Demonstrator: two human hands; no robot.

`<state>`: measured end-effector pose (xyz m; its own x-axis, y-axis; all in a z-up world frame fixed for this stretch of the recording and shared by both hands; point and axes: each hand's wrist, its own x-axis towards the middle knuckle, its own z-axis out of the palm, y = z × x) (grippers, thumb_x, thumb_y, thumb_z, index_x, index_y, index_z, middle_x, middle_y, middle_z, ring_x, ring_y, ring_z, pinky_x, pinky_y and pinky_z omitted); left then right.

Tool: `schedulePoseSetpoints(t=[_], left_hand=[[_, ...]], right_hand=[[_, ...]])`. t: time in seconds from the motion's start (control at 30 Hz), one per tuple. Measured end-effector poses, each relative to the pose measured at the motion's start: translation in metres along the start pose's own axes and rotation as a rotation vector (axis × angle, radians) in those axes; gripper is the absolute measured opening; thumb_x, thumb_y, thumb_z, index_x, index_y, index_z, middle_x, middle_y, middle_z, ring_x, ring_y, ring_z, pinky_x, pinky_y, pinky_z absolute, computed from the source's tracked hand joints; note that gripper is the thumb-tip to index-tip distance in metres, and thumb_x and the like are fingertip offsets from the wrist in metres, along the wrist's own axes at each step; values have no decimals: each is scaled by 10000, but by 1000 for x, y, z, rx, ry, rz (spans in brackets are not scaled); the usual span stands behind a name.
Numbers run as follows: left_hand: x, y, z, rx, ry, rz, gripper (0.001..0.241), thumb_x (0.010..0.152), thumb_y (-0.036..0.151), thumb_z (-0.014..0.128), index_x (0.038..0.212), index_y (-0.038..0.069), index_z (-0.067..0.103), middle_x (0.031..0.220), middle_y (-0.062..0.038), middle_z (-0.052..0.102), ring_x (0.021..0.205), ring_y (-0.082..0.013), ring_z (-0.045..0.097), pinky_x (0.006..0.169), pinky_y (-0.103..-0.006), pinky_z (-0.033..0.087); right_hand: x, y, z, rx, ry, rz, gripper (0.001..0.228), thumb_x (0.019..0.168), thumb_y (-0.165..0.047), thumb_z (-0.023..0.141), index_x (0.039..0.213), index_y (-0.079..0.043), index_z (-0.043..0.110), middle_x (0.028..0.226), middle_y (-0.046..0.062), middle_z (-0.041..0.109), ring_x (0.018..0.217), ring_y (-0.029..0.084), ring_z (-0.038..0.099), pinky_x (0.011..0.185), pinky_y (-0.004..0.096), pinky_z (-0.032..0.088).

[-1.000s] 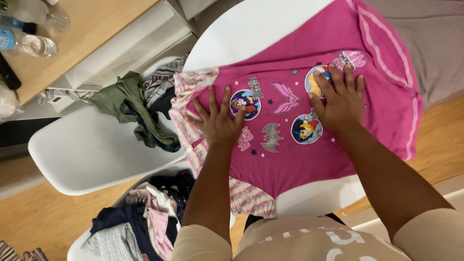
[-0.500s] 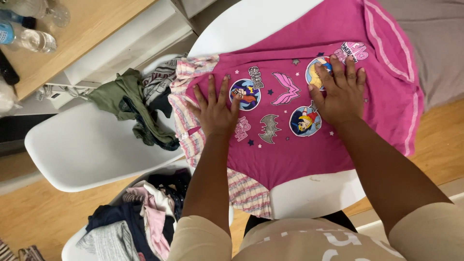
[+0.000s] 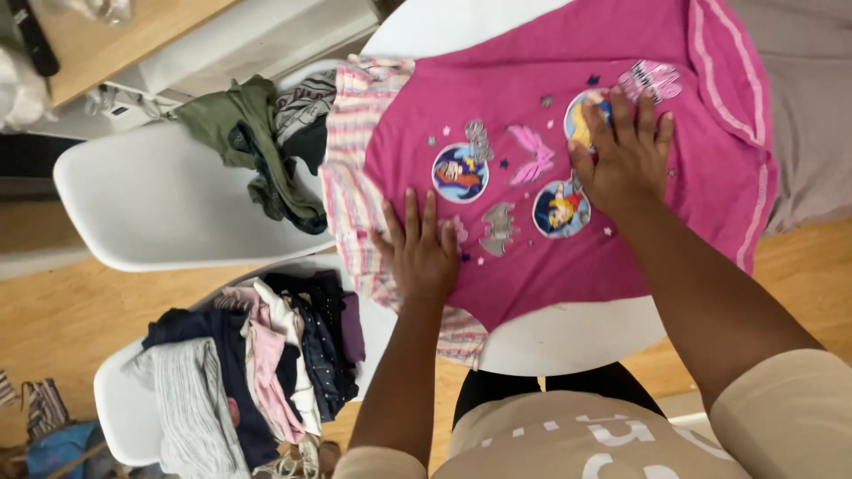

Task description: The person folds a grey long-sleeved shirt on a white round table, smoothing it out and folding it into a compact rectangle. They then pick up a pink t-shirt with cartoon graphics, lay it flat on the table, and fold it similarly.

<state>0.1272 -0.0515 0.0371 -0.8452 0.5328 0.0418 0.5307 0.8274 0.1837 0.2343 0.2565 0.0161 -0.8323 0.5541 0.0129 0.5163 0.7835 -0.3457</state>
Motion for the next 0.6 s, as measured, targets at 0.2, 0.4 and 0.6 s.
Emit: schedulePoseSetpoints(t=[0.2,0.4,0.6], left_hand=[[-44,-4,-7,21,-19,-77,578,1035,525,435,1560,286,465,1678,-41,356,1581,-395,186,1225,-687,13],[-37,-1,-16,-1,-106,-86,609,1001,539,454,1568,321,424,1685,-29,283,1561,-417,140,1170,-739,25],[-72,-7,0,-42,1,-219,619,1051,574,393,1598,284,397,1710,-54,265,1581,-429,131,1184,-770,35]], right_hand=[[-38,10,-7,-16,-4,-229,589,1061,-492,521,1571,-196,521,1688,134,370,1570,466,237,1230,704,134],[-49,38,-12,73,1,-298,563,1064,-454,529,1568,-204,530,1671,140,396,1579,427,259,1251,667,161],[-62,77,-15,42,15,-190,518,1128,-462,485,1588,-224,510,1711,137,356,1610,425,216,1265,682,97]])
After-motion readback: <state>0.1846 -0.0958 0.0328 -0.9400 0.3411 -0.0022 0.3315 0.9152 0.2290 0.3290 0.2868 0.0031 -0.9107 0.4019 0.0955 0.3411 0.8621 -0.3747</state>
